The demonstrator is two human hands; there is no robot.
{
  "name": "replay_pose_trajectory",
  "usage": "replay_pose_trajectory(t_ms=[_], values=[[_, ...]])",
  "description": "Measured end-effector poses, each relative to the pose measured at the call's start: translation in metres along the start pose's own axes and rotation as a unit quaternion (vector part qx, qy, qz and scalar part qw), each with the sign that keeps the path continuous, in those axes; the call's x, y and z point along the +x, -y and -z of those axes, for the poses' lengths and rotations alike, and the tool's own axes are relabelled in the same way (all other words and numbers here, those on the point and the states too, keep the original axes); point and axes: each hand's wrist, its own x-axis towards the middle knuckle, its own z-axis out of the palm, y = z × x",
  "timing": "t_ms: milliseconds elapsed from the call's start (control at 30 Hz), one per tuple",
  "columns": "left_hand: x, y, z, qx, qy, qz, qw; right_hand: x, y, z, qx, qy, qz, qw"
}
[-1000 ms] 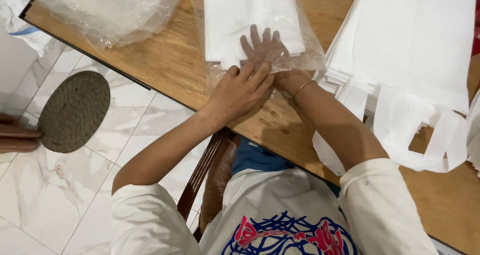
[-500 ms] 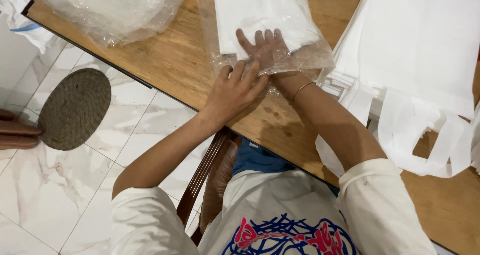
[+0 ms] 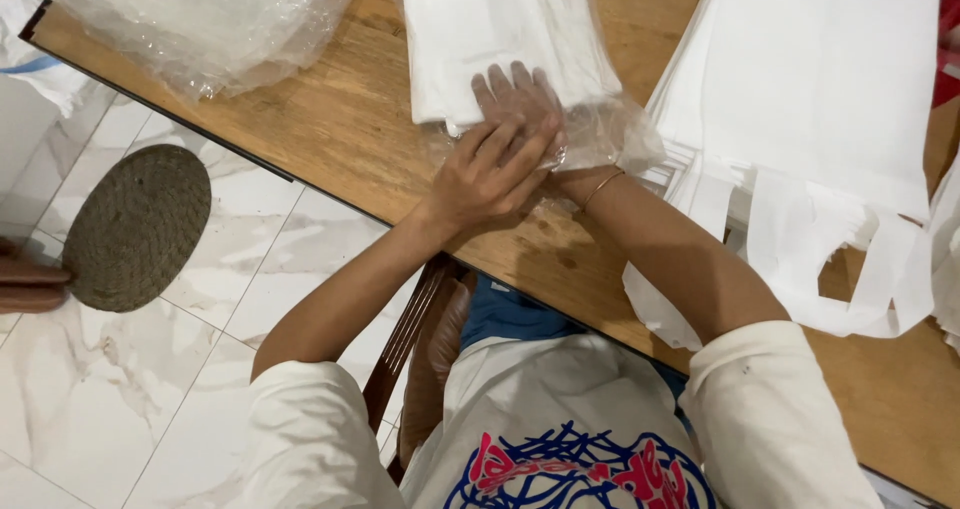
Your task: Folding stacks of white fabric bags and inserting them into clear plastic sleeves for packaging.
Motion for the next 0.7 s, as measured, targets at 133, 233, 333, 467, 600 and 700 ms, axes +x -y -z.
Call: replay_pose_trajectory(t_ms=[133, 233, 333, 467, 600, 700], values=[[-0.004, 0.002, 0.01, -0.093, -0.08, -0.045, 0.991, -0.014, 0.006, -0.009, -0.04, -0.095, -0.012, 0.995], [-0.009, 0.01, 0.011, -0.114, -0.121, -0.073, 0.983, -0.019, 0.007, -0.013, -0.078, -0.176, -0.021, 0.981], [-0.021, 0.015, 0.007, -0.099, -0.106, -0.085, 0.986, -0.022, 0.006, -0.02, -0.115, -0.252, -0.03, 0.96], [-0.027, 0.016, 0.018, -0.049, 0.011, -0.053, 0.997, -0.004, -0.013, -0.063, -0.336, -0.636, -0.038, 0.694], [-0.001, 0.01, 0.033, -0.02, -0.041, -0.001, 0.999, -0.015, 0.004, -0.05, 0.042, -0.303, 0.008, 0.952], [-0.004, 0.006, 0.032, -0.026, 0.003, -0.005, 1.0, -0.008, 0.003, -0.055, 0.095, -0.298, 0.022, 0.95]])
